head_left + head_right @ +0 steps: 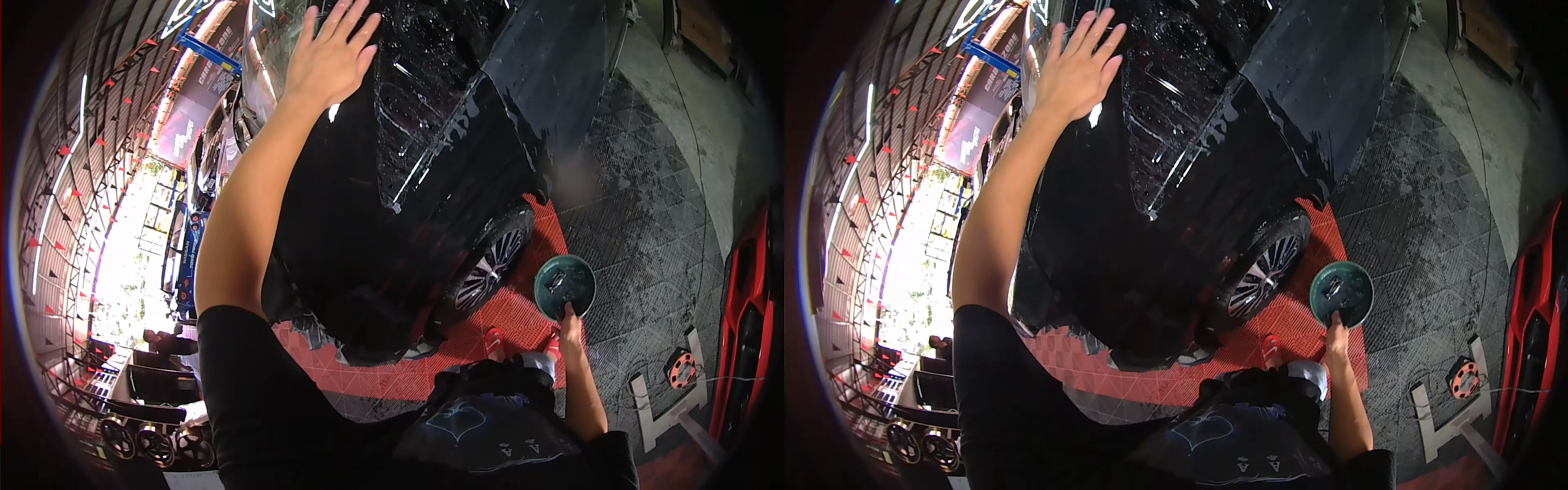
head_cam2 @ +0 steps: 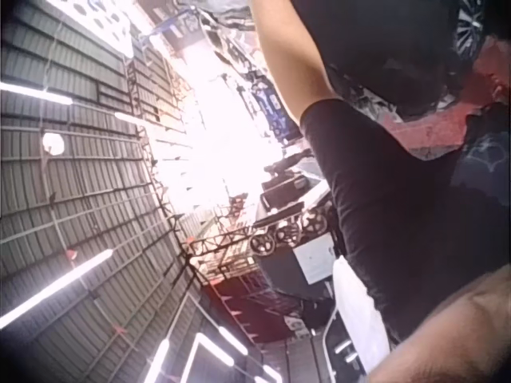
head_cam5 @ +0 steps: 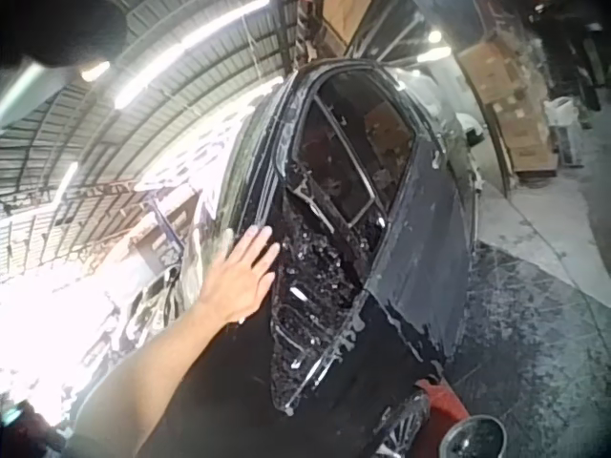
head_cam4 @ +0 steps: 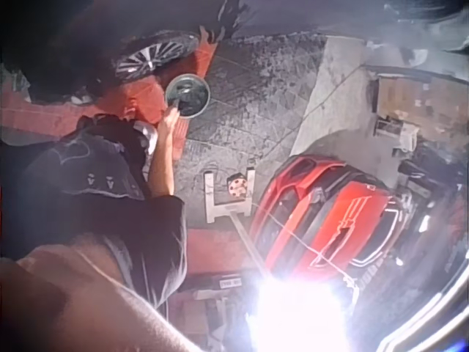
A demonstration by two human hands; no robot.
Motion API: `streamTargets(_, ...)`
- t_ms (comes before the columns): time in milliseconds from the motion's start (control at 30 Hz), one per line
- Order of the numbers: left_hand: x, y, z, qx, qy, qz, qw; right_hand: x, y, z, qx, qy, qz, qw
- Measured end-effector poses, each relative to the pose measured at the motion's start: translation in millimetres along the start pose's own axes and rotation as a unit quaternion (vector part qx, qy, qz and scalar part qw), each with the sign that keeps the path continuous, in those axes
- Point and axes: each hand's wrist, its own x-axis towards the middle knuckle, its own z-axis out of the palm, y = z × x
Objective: Sanding the surface of a black car using a sanding block and water.
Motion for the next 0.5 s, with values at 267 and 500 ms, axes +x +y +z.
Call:
streamTargets(267,-165,81,-59,-0.128,-0.172,-0.001,0.977,13,16,-1,0.009,0.03,-0.028,0.999)
streamTargets(500,-339,185,-85,-0.37,-0.208,0.087,0.901,-34,-30,118,-0.045,-0.032,-0.064,0.996)
